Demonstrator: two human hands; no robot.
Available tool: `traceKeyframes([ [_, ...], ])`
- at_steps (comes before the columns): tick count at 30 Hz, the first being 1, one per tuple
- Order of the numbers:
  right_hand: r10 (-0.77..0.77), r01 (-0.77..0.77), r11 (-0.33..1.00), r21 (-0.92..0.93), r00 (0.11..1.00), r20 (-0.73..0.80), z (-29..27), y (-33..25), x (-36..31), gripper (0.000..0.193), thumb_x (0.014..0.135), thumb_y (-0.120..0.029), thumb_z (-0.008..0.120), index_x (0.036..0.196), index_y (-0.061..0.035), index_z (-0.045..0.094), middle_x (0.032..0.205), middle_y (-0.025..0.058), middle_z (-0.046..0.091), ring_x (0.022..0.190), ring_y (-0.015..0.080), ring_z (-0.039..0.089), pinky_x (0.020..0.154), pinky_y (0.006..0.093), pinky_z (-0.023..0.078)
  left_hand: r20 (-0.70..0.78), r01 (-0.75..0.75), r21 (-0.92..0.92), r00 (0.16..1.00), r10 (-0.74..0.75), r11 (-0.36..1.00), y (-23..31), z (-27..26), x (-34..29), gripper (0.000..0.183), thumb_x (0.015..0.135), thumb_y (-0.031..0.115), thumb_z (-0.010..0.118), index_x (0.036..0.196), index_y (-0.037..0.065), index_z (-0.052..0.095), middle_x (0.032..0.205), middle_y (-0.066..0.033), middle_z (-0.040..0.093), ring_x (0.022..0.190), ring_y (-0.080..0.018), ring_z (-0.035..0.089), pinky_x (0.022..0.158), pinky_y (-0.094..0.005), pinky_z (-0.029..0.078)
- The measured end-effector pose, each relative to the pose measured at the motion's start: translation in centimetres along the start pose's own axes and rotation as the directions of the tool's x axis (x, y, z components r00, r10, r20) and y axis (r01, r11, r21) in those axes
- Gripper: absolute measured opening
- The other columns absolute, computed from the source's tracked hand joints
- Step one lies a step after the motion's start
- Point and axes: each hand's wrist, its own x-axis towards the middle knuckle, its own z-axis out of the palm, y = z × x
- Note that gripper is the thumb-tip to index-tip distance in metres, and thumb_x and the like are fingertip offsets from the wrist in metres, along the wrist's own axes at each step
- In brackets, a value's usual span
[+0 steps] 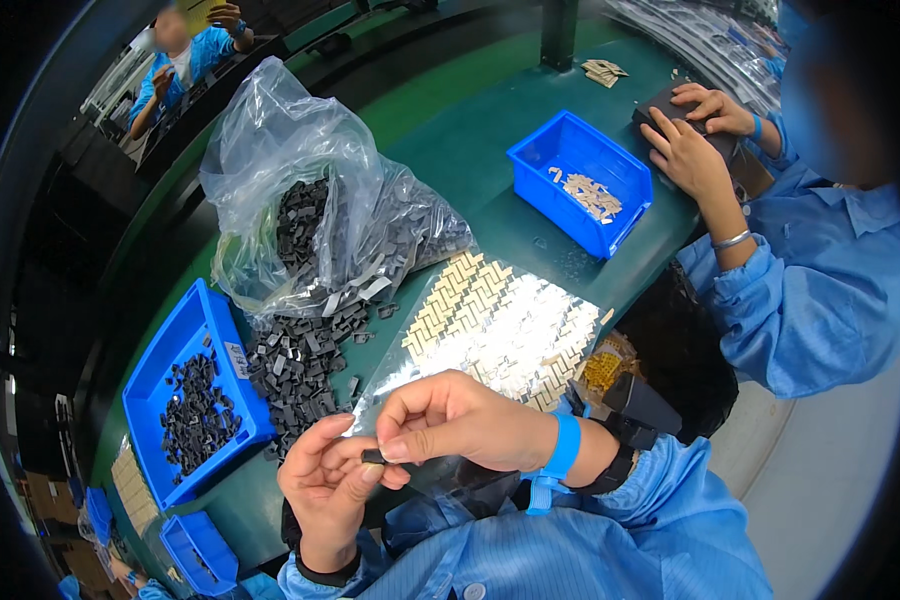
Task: Assembling small black electronic parts onto metallic strips at a factory workbench.
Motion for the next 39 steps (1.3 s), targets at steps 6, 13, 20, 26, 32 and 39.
traceKeyframes([
  [6,0.068,-0.064,0.979,-0.191,0.998,0.014,-0.1,0.3,0.4,0.009,0.082,-0.008,0.062,0.084,0.0004,0.057,0.073,-0.0006,0.055,0.068,0.0038,0.051,0.061,0.0185,0.041,0.197,-0.129,0.608,0.980,0.008,0.783,0.6,-0.4,0.2,0.038,0.080,-0.008,0.057,0.117,-0.007,0.049,0.092,-0.0191,0.063,0.080,-0.0211,0.065,0.068,-0.0296,0.055],
  [13,0.004,-0.001,0.969,-0.247,1.000,0.009,-0.2,-0.2,0.2,0.019,0.087,-0.019,0.058,0.082,-0.0016,0.052,0.074,0.0014,0.057,0.067,0.0056,0.051,0.057,0.0207,0.041,0.027,0.129,0.190,0.990,-0.137,0.973,0.2,-0.5,0.4,0.031,0.082,-0.003,0.057,0.112,-0.007,0.054,0.088,-0.0186,0.064,0.075,-0.0210,0.065,0.068,-0.0286,0.055],
  [20,-0.448,0.405,0.439,-0.802,0.873,0.195,-0.5,0.8,0.5,0.016,0.085,-0.017,0.058,0.084,-0.0027,0.051,0.074,0.0067,0.055,0.064,0.0190,0.054,0.059,0.0285,0.043,-0.038,0.256,-0.594,0.938,-0.344,0.763,-1.7,0.3,-0.7,0.025,0.088,0.007,0.051,0.110,-0.003,0.056,0.088,-0.0164,0.064,0.072,-0.0204,0.063,0.066,-0.0285,0.052],
  [26,-0.502,0.572,-0.061,-0.818,0.691,0.521,-0.9,-0.3,0.7,0.013,0.077,-0.013,0.063,0.079,-0.0038,0.054,0.074,0.0071,0.053,0.063,0.0233,0.053,0.057,0.0335,0.043,-0.099,0.270,-0.423,0.935,-0.341,0.865,0.1,0.0,-1.5,0.025,0.087,0.006,0.051,0.109,-0.005,0.055,0.086,-0.0186,0.063,0.068,-0.0217,0.063,0.063,-0.0292,0.053],
  [32,-0.508,0.823,0.096,-0.561,0.525,0.683,4.2,-4.5,-3.2,0.012,0.083,-0.011,0.054,0.080,-0.0040,0.063,0.086,0.0099,0.059,0.068,0.0229,0.055,0.060,0.0355,0.046,-0.425,-0.077,0.796,0.634,0.646,0.600,6.0,-7.5,-2.1,0.018,0.087,0.005,0.052,0.102,-0.003,0.057,0.092,-0.0143,0.062,0.072,-0.0147,0.062,0.063,-0.0210,0.049],
  [39,-0.787,0.704,-0.239,-0.669,0.263,0.558,7.9,-3.5,-4.7,0.003,0.076,-0.003,0.057,0.075,-0.0038,0.060,0.069,0.0037,0.052,0.057,0.0169,0.049,0.050,0.0299,0.041,0.092,0.196,0.915,0.751,0.654,-0.353,6.9,-10.5,0.9,0.029,0.083,0.002,0.055,0.111,-0.002,0.056,0.122,-0.0187,0.051,0.108,-0.0269,0.052,0.086,-0.0286,0.042],
])
